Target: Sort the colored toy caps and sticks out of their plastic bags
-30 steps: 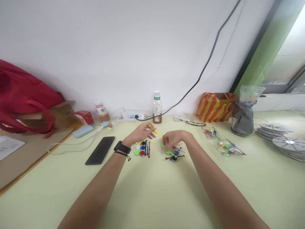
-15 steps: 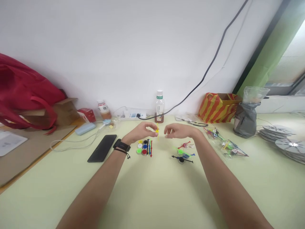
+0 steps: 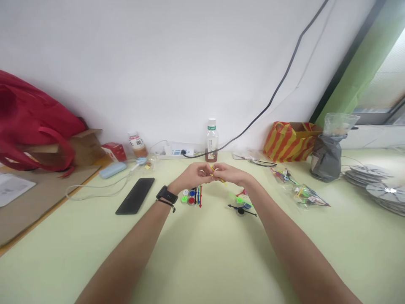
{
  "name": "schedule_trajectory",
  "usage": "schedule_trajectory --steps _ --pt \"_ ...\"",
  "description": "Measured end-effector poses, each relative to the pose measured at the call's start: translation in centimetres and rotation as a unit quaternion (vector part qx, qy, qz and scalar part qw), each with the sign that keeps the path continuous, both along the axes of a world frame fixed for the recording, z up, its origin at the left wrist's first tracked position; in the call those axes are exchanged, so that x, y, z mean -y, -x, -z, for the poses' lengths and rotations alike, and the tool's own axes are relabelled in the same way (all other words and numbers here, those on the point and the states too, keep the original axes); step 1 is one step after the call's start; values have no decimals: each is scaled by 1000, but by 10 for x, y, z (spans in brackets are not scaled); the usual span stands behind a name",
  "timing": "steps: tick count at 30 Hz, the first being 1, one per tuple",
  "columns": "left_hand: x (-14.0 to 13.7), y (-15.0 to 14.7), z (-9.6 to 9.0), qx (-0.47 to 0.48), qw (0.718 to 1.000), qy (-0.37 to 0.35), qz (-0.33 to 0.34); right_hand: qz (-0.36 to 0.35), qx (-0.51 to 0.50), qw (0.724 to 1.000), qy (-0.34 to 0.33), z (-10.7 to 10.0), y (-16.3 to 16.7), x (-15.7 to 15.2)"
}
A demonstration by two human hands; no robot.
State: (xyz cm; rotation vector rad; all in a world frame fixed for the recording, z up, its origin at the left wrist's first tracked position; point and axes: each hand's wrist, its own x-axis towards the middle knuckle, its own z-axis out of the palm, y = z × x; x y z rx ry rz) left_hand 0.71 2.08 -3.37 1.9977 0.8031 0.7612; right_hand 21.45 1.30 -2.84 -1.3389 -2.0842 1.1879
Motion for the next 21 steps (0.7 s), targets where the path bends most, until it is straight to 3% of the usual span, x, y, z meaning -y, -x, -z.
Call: schedule_trajectory --steps 3,8,13,17,21 --pt "3 -4 7 -43 999 -19 0 30 134 990 -18 3 -2 -1" --pt "7 -10 18 -144 986 -79 26 21 249 968 19 8 -18 -8" --pt "2 -3 19 -218 969 -120 -4 -6 306 951 45 -9 -37 -6" --pt "-4 4 18 -208 972 -108 -11 -48 350 928 121 -19 -38 2" --pt "-6 8 14 -205 973 -107 -11 -42 354 925 130 -18 -31 8"
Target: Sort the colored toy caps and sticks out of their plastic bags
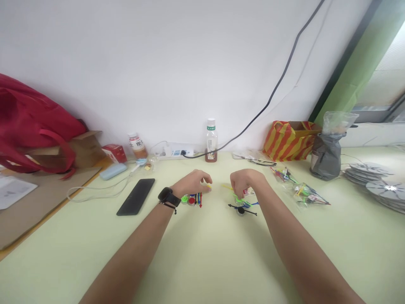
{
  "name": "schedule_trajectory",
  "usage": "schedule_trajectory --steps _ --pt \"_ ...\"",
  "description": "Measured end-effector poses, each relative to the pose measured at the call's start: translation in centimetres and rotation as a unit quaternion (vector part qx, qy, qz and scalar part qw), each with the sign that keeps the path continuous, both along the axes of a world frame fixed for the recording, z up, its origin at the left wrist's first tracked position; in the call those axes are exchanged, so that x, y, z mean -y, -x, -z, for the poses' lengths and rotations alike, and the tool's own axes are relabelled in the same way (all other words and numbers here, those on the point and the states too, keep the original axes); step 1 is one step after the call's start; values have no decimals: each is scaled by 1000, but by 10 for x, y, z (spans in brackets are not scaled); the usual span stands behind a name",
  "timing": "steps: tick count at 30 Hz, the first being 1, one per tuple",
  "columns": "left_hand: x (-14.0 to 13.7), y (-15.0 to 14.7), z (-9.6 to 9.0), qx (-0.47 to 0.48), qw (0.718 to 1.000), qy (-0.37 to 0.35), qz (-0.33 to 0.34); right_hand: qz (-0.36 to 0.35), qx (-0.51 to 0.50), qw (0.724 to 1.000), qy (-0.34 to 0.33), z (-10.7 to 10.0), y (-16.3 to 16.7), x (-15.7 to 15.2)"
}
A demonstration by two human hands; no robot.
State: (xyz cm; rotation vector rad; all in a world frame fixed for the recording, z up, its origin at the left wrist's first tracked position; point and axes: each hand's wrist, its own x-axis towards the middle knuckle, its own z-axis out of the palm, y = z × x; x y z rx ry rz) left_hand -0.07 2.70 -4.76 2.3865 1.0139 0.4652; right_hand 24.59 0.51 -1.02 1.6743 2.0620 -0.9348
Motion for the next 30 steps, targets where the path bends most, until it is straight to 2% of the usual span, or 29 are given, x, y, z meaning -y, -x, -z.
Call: schedule_trajectory --steps 4,7,10,13,16,18,20,23,26,28,30 --pt "-1 2 -6 1 1000 -13 -2 1 -22 999 -35 -1 0 -1" --pt "2 -1 -11 32 999 -15 0 2 -87 990 -110 -4 -1 -4" --pt "9 -11 -16 135 991 -8 -21 43 -251 951 -173 -5 0 -8" --pt "15 -24 -18 234 972 32 -9 91 -408 892 -171 -2 4 -12" --pt "17 -31 -17 278 960 44 8 112 -477 857 -161 3 8 -14" --pt "17 -32 -16 282 959 30 3 109 -493 850 -152 4 11 -13" --pt "17 -31 -16 272 962 17 3 92 -486 856 -148 4 13 -12" --pt "19 -30 -15 241 971 2 2 42 -428 887 -167 4 16 -9" --pt "21 -29 -12 183 983 -18 -14 23 -288 931 -224 8 13 -12" --pt "22 -29 -9 145 989 -28 -5 43 -192 948 -251 15 7 -18" --pt "23 -30 -6 117 992 -34 24 58 -135 958 -244 22 -1 -24"
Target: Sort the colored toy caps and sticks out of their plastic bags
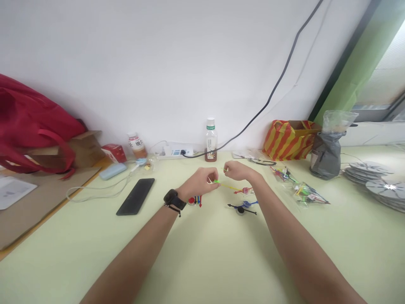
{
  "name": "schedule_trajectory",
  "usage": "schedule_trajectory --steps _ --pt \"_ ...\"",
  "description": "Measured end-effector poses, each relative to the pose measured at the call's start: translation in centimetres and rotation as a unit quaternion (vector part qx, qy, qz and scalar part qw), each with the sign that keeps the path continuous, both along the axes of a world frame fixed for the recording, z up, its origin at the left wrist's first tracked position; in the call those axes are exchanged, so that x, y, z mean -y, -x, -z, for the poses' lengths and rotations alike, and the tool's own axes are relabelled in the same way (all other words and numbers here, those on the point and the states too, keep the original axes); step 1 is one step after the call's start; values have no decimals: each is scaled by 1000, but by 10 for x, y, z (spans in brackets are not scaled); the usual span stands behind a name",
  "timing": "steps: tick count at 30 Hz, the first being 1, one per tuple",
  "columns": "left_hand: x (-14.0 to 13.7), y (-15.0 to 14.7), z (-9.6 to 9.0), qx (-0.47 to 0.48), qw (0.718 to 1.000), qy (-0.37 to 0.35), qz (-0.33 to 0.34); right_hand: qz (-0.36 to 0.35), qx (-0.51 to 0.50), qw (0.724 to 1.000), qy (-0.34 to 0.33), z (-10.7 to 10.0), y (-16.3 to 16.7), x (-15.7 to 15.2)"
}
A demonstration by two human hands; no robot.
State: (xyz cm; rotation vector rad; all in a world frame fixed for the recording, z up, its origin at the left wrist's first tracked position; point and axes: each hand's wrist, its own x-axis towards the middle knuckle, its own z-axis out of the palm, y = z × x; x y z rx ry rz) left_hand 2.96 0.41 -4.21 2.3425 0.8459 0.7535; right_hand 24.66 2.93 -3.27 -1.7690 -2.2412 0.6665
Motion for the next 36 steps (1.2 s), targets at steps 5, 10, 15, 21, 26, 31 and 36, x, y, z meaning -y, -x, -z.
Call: schedule_trajectory --steps 5,10,15,21,26,31,36 --pt "-1 -2 12 -111 993 -40 -1 2 57 995 77 13 -13 -4" --pt "-2 1 15 -169 984 -43 -25 -10 56 987 149 13 -9 0" --pt "-3 7 6 -183 982 -13 -33 -13 21 981 195 16 0 -2" --pt "-9 15 7 -189 982 18 -26 -31 -17 974 223 15 18 3" --pt "-10 15 9 -176 984 16 -24 -71 16 978 196 -3 -1 6" --pt "-8 16 4 -179 983 25 -38 -115 121 964 208 -10 -30 5" --pt "1 5 11 -179 981 -66 -13 -89 166 951 244 -9 -28 4"
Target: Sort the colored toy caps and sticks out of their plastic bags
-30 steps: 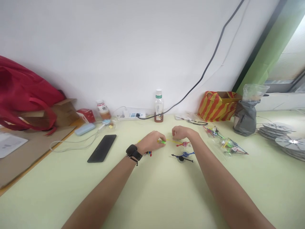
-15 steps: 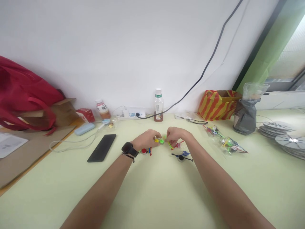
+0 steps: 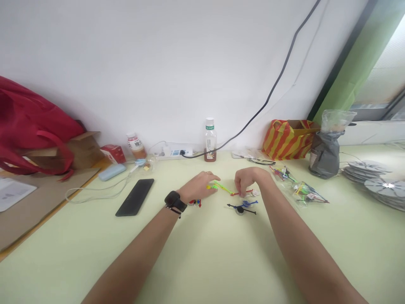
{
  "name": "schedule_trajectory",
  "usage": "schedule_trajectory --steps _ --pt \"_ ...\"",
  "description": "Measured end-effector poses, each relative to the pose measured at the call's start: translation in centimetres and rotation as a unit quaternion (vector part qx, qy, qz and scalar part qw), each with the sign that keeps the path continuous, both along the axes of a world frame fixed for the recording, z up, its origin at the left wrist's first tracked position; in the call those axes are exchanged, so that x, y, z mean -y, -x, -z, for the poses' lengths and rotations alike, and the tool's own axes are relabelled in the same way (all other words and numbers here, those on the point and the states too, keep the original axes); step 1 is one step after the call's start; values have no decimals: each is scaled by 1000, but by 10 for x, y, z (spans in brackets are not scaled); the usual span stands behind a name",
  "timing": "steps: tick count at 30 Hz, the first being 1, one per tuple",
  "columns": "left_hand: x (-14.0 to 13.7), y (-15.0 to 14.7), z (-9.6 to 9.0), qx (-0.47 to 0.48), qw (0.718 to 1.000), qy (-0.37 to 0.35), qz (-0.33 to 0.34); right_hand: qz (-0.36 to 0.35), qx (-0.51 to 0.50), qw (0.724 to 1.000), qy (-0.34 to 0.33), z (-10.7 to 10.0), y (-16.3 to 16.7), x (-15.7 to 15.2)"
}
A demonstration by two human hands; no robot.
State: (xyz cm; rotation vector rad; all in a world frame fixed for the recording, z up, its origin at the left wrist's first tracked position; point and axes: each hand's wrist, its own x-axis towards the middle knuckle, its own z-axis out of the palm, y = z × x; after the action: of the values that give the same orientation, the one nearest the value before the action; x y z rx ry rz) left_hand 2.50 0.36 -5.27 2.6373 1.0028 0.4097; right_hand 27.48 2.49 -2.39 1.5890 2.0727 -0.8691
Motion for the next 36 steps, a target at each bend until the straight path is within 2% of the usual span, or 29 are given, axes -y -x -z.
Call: schedule_trajectory --steps 5,10,15,18,20,22,26,30,33,36 --pt "19 -23 12 -53 994 -67 62 17 33 999 14 -9 0 5" --pt "29 -31 11 -76 991 -55 93 37 61 997 -3 -24 -16 11" --pt "27 -26 -6 -42 992 -28 117 83 -18 994 -73 -40 -32 21" --pt "21 -17 -23 53 995 -43 72 96 -113 976 -157 -46 -22 27" --pt "18 -12 -33 133 990 -40 2 107 -172 957 -205 -47 -5 29" --pt "15 -9 -41 189 981 -4 -44 118 -243 934 -234 -45 16 29" --pt "10 -11 -45 296 951 60 -64 135 -434 853 -258 -35 53 26" --pt "5 -10 -46 366 925 16 -97 152 -576 776 -204 -27 66 18" --pt "2 -5 -51 371 925 5 -79 159 -646 733 -143 -23 64 14" --pt "2 1 -55 361 931 10 -48 179 -666 718 -95 -22 59 13"
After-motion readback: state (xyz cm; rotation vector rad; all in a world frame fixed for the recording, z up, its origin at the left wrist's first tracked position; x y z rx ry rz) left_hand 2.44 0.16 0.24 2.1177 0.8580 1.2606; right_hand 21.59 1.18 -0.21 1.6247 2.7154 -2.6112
